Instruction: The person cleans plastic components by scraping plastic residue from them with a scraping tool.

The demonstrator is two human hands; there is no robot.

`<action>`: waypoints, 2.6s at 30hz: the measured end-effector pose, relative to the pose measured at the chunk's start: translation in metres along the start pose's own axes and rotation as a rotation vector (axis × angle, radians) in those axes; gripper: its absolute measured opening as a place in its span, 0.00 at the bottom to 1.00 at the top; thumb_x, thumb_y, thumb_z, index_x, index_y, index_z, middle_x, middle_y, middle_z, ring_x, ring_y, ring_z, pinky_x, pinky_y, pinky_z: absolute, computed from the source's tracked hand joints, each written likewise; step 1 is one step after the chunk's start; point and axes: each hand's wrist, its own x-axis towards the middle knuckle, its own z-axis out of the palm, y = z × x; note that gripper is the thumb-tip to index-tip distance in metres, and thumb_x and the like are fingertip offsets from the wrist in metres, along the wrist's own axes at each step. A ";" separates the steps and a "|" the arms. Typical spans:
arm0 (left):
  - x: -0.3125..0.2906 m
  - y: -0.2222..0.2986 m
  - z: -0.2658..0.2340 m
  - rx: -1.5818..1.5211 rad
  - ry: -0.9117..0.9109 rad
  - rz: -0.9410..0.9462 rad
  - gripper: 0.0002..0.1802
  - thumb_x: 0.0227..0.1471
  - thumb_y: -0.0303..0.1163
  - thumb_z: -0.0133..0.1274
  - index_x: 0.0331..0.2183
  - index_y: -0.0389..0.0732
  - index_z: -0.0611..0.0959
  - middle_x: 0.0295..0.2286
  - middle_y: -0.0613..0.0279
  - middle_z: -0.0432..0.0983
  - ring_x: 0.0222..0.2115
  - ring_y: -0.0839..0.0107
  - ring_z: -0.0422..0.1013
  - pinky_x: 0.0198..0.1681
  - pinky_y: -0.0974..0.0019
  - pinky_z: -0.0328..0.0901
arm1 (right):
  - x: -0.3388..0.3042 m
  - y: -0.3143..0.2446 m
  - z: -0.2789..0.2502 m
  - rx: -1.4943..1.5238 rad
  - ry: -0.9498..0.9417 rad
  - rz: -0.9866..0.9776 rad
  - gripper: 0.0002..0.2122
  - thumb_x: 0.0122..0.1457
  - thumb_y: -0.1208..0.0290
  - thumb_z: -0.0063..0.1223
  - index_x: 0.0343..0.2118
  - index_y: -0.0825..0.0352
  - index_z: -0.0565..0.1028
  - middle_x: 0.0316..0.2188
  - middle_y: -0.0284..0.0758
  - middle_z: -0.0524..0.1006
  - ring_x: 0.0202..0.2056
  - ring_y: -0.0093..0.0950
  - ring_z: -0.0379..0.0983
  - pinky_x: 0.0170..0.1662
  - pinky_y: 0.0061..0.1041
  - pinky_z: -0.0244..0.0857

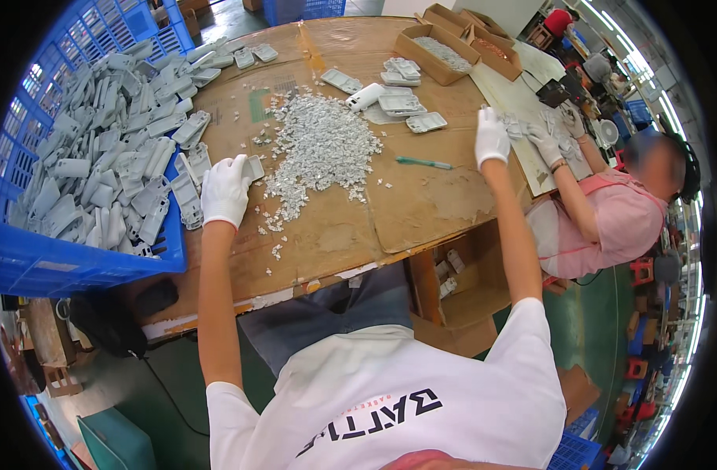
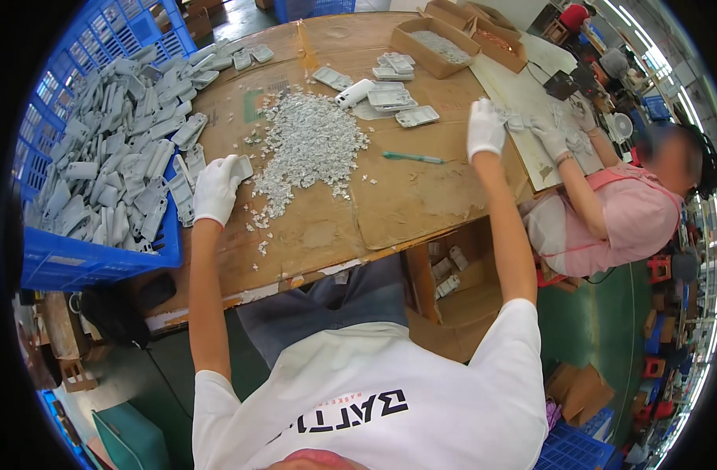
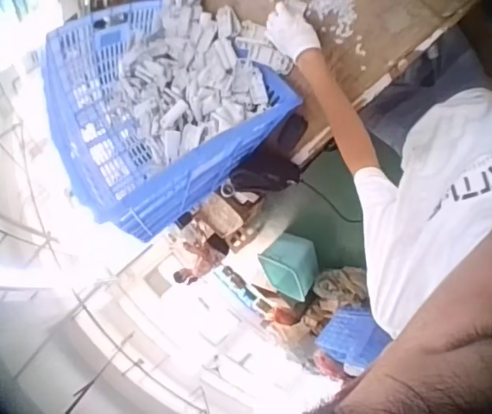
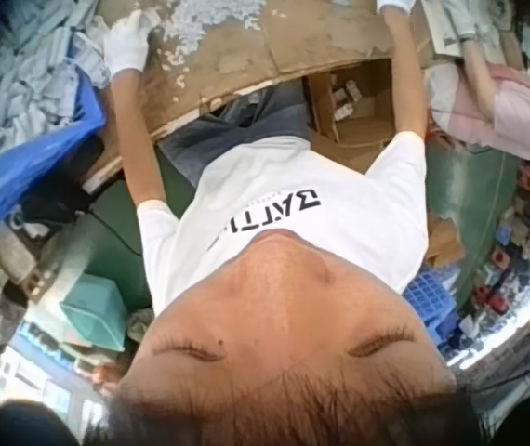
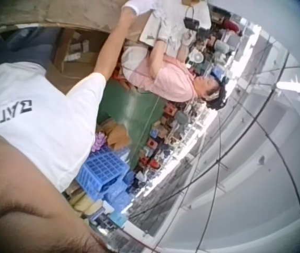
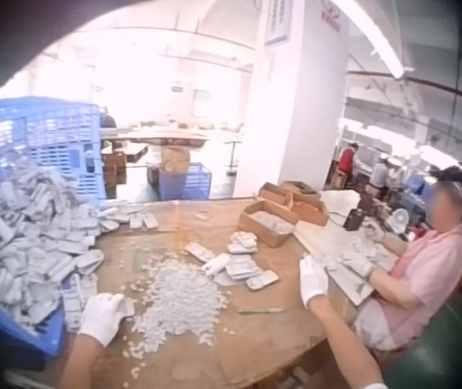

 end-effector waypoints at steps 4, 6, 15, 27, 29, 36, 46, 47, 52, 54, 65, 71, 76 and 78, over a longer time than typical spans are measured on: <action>-0.006 -0.006 -0.003 0.112 -0.052 -0.105 0.14 0.51 0.28 0.57 0.43 0.45 0.78 0.34 0.56 0.76 0.39 0.54 0.73 0.44 0.54 0.68 | -0.050 -0.107 -0.090 0.789 0.064 -0.346 0.14 0.48 0.82 0.53 0.39 0.62 0.76 0.40 0.40 0.76 0.41 0.41 0.74 0.46 0.35 0.70; -0.012 0.004 -0.011 -0.141 0.141 -0.094 0.09 0.53 0.26 0.54 0.39 0.42 0.78 0.35 0.51 0.77 0.38 0.49 0.74 0.39 0.52 0.68 | -0.076 -0.138 -0.109 0.843 -0.057 -0.448 0.12 0.47 0.81 0.57 0.37 0.61 0.76 0.36 0.34 0.76 0.39 0.37 0.74 0.44 0.34 0.70; -0.065 0.047 -0.060 -0.949 0.227 -0.380 0.28 0.50 0.13 0.47 0.53 0.43 0.73 0.44 0.53 0.74 0.46 0.63 0.73 0.51 0.62 0.66 | -0.069 -0.154 -0.093 0.604 -0.309 -0.519 0.04 0.51 0.72 0.59 0.30 0.58 0.80 0.33 0.33 0.77 0.39 0.35 0.74 0.45 0.32 0.71; -0.108 0.038 -0.049 -0.203 -0.126 -0.489 0.12 0.55 0.38 0.54 0.28 0.40 0.76 0.28 0.49 0.77 0.31 0.48 0.75 0.34 0.49 0.66 | -0.070 -0.173 -0.099 0.397 -0.235 -0.504 0.07 0.50 0.67 0.60 0.29 0.63 0.78 0.31 0.37 0.78 0.37 0.34 0.76 0.42 0.32 0.72; -0.111 0.038 -0.045 -0.172 -0.145 -0.487 0.13 0.56 0.41 0.51 0.29 0.42 0.78 0.30 0.50 0.79 0.34 0.46 0.75 0.35 0.46 0.66 | -0.075 -0.179 -0.093 0.414 -0.184 -0.477 0.06 0.50 0.68 0.60 0.29 0.62 0.77 0.30 0.37 0.77 0.36 0.34 0.76 0.41 0.32 0.72; -0.117 0.030 -0.032 -0.228 -0.094 -0.549 0.12 0.55 0.36 0.49 0.41 0.48 0.80 0.29 0.41 0.80 0.33 0.43 0.77 0.37 0.43 0.69 | -0.083 -0.171 -0.077 0.751 -0.132 -0.347 0.05 0.51 0.74 0.56 0.32 0.62 0.76 0.31 0.40 0.77 0.37 0.40 0.76 0.42 0.38 0.71; -0.117 0.041 -0.036 -0.812 -0.098 -0.682 0.23 0.57 0.23 0.42 0.54 0.44 0.74 0.32 0.52 0.80 0.19 0.67 0.76 0.21 0.63 0.72 | -0.080 -0.166 -0.095 0.845 -0.165 -0.359 0.10 0.50 0.79 0.59 0.36 0.62 0.78 0.38 0.36 0.77 0.43 0.40 0.72 0.48 0.36 0.69; -0.117 0.045 -0.037 -0.951 -0.052 -0.679 0.28 0.55 0.20 0.39 0.58 0.46 0.71 0.38 0.52 0.78 0.23 0.67 0.77 0.25 0.64 0.73 | -0.081 -0.168 -0.096 0.851 -0.202 -0.331 0.09 0.51 0.77 0.59 0.36 0.61 0.78 0.37 0.37 0.77 0.43 0.40 0.73 0.47 0.36 0.69; -0.119 0.063 -0.049 -1.164 0.070 -0.498 0.41 0.48 0.11 0.34 0.63 0.48 0.64 0.49 0.53 0.71 0.35 0.65 0.77 0.39 0.65 0.74 | -0.063 -0.177 -0.106 0.689 -0.456 -0.248 0.07 0.54 0.72 0.59 0.36 0.63 0.78 0.37 0.40 0.77 0.42 0.42 0.75 0.46 0.39 0.69; -0.120 0.070 -0.051 -1.128 0.066 -0.408 0.40 0.44 0.10 0.38 0.60 0.44 0.68 0.49 0.56 0.71 0.43 0.67 0.74 0.46 0.66 0.71 | -0.049 -0.180 -0.114 0.646 -0.576 -0.236 0.07 0.54 0.71 0.59 0.36 0.64 0.79 0.37 0.42 0.80 0.42 0.43 0.77 0.46 0.39 0.70; -0.112 0.152 -0.021 -1.131 0.059 -0.312 0.33 0.48 0.18 0.51 0.58 0.43 0.70 0.50 0.49 0.75 0.52 0.57 0.72 0.55 0.62 0.65 | -0.064 -0.186 -0.101 0.659 -0.447 -0.161 0.08 0.53 0.69 0.57 0.34 0.65 0.75 0.35 0.44 0.78 0.38 0.45 0.77 0.45 0.41 0.71; -0.112 0.150 -0.013 -1.110 0.042 -0.343 0.33 0.49 0.21 0.53 0.58 0.44 0.70 0.51 0.51 0.75 0.49 0.58 0.74 0.53 0.62 0.66 | -0.078 -0.180 -0.087 0.947 -0.274 -0.069 0.09 0.55 0.77 0.53 0.39 0.65 0.68 0.32 0.46 0.76 0.37 0.48 0.74 0.42 0.40 0.69; -0.115 0.151 -0.012 -1.126 -0.002 -0.378 0.33 0.49 0.21 0.53 0.58 0.44 0.70 0.50 0.54 0.75 0.49 0.60 0.74 0.52 0.63 0.66 | -0.080 -0.173 -0.086 1.187 -0.313 -0.080 0.09 0.56 0.82 0.53 0.39 0.66 0.73 0.33 0.42 0.79 0.36 0.36 0.78 0.39 0.30 0.72; -0.116 0.150 -0.010 -1.134 0.006 -0.371 0.33 0.49 0.21 0.53 0.58 0.44 0.70 0.50 0.54 0.75 0.49 0.60 0.74 0.52 0.63 0.66 | -0.078 -0.169 -0.088 1.308 -0.436 0.049 0.09 0.56 0.82 0.54 0.40 0.66 0.75 0.34 0.39 0.80 0.35 0.30 0.79 0.37 0.26 0.73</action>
